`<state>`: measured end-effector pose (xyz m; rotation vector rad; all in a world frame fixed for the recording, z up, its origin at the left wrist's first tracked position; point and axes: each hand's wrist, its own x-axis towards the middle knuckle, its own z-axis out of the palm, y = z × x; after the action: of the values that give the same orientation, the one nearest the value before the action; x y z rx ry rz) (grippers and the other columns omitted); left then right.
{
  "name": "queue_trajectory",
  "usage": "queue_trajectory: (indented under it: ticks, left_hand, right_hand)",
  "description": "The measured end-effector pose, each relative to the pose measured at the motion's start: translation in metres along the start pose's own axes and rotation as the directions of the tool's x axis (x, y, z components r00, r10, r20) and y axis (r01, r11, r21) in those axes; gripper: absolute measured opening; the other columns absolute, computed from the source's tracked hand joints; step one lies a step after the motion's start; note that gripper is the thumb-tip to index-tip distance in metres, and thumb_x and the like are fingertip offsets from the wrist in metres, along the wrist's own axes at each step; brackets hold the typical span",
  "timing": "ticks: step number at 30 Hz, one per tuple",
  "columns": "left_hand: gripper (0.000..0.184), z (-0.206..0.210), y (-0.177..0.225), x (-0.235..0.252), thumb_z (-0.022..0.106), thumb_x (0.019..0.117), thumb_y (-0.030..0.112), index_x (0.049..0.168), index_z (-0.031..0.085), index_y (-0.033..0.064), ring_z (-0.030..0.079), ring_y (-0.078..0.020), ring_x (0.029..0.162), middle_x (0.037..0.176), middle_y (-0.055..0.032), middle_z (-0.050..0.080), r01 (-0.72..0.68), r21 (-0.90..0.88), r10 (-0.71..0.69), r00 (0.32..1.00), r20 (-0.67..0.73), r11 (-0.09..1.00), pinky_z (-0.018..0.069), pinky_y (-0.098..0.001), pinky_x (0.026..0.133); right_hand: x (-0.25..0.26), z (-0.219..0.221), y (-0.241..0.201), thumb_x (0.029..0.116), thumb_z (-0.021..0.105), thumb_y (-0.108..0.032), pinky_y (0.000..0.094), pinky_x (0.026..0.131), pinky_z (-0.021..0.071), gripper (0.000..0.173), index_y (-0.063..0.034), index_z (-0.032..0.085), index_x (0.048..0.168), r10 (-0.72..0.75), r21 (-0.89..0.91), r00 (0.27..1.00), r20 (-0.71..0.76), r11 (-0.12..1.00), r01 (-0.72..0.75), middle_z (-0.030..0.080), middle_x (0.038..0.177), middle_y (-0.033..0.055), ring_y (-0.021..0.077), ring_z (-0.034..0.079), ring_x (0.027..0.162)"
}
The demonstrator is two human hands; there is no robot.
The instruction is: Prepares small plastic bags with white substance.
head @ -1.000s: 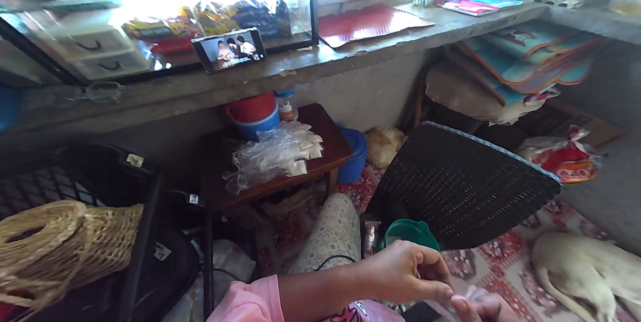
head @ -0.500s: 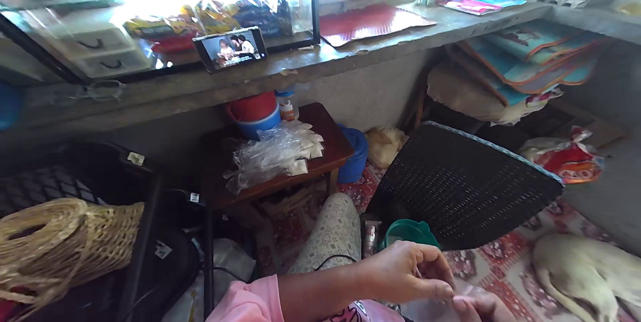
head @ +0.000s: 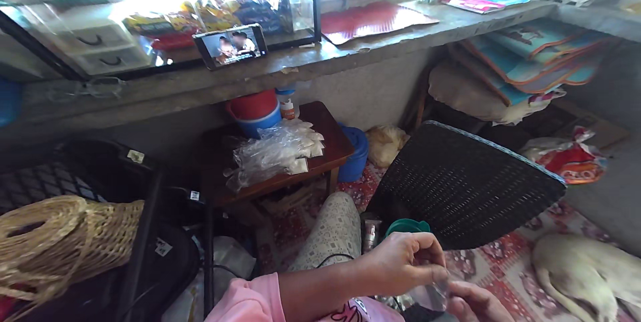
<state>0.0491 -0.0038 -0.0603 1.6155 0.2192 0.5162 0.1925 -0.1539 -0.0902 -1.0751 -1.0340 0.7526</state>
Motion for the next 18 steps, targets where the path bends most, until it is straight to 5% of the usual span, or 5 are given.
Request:
queue_trajectory:
  ticks: [8,10,13,15,18]
  left_hand:
    - [0.023,0.001,0.002,-0.002,0.07,0.0971,0.013,0.111,0.064,-0.0043,0.056,-0.0099,0.067,0.082,-0.0086,0.061,0.027,0.065,-0.032,0.997,0.073,0.998,0.0493,-0.0253,0.064]
    - [0.02,-0.001,0.003,-0.002,0.068,0.0985,0.013,0.108,0.066,-0.0043,0.062,-0.011,0.074,0.087,-0.0101,0.067,0.054,0.083,-0.062,0.993,0.104,0.995,0.0538,-0.0278,0.071]
    - [0.015,-0.002,0.002,-0.002,0.065,0.0993,0.009,0.101,0.066,-0.0052,0.059,-0.0104,0.072,0.084,-0.0097,0.064,0.029,0.085,-0.037,0.995,0.089,0.996,0.0511,-0.0263,0.068]
    - [0.013,-0.005,0.002,-0.001,0.066,0.0983,0.008,0.099,0.067,-0.0043,0.059,-0.0106,0.074,0.085,-0.0096,0.064,-0.007,0.119,-0.001,0.998,0.061,0.993,0.0509,-0.0258,0.068]
    - [0.014,-0.009,0.004,0.0,0.066,0.0984,0.011,0.098,0.069,-0.0024,0.06,-0.0118,0.079,0.09,-0.0095,0.064,-0.041,0.196,0.032,0.998,0.048,0.98,0.0513,-0.0259,0.072]
  right_hand:
    - [0.0,0.005,0.003,0.0881,0.08,-0.008,0.0207,0.077,0.0601,0.018,-0.0208,0.071,0.097,-0.015,0.014,1.0,-0.018,1.0,0.015,0.071,0.093,-0.0107,0.0012,0.068,0.082]
    - [0.0,0.006,0.002,0.0875,0.08,-0.01,0.0197,0.076,0.0598,0.016,-0.0213,0.072,0.095,-0.028,0.008,0.998,-0.054,1.0,0.028,0.071,0.091,-0.0112,0.0005,0.067,0.081]
    - [-0.001,0.004,0.003,0.0969,0.072,-0.021,0.0187,0.077,0.0578,0.004,-0.0241,0.073,0.097,0.003,-0.012,1.0,-0.012,1.0,-0.003,0.071,0.091,-0.0132,-0.0005,0.067,0.082]
    - [-0.002,-0.001,0.005,0.1049,0.059,-0.028,0.0225,0.082,0.0585,0.016,-0.0229,0.075,0.102,0.035,-0.044,0.999,0.041,0.998,-0.034,0.073,0.097,-0.0113,0.0024,0.069,0.087]
    - [-0.003,-0.004,0.003,0.1025,0.062,-0.013,0.0266,0.084,0.0612,0.015,-0.0177,0.075,0.107,0.073,-0.076,0.996,0.05,0.995,-0.069,0.076,0.099,-0.0076,0.0056,0.072,0.088]
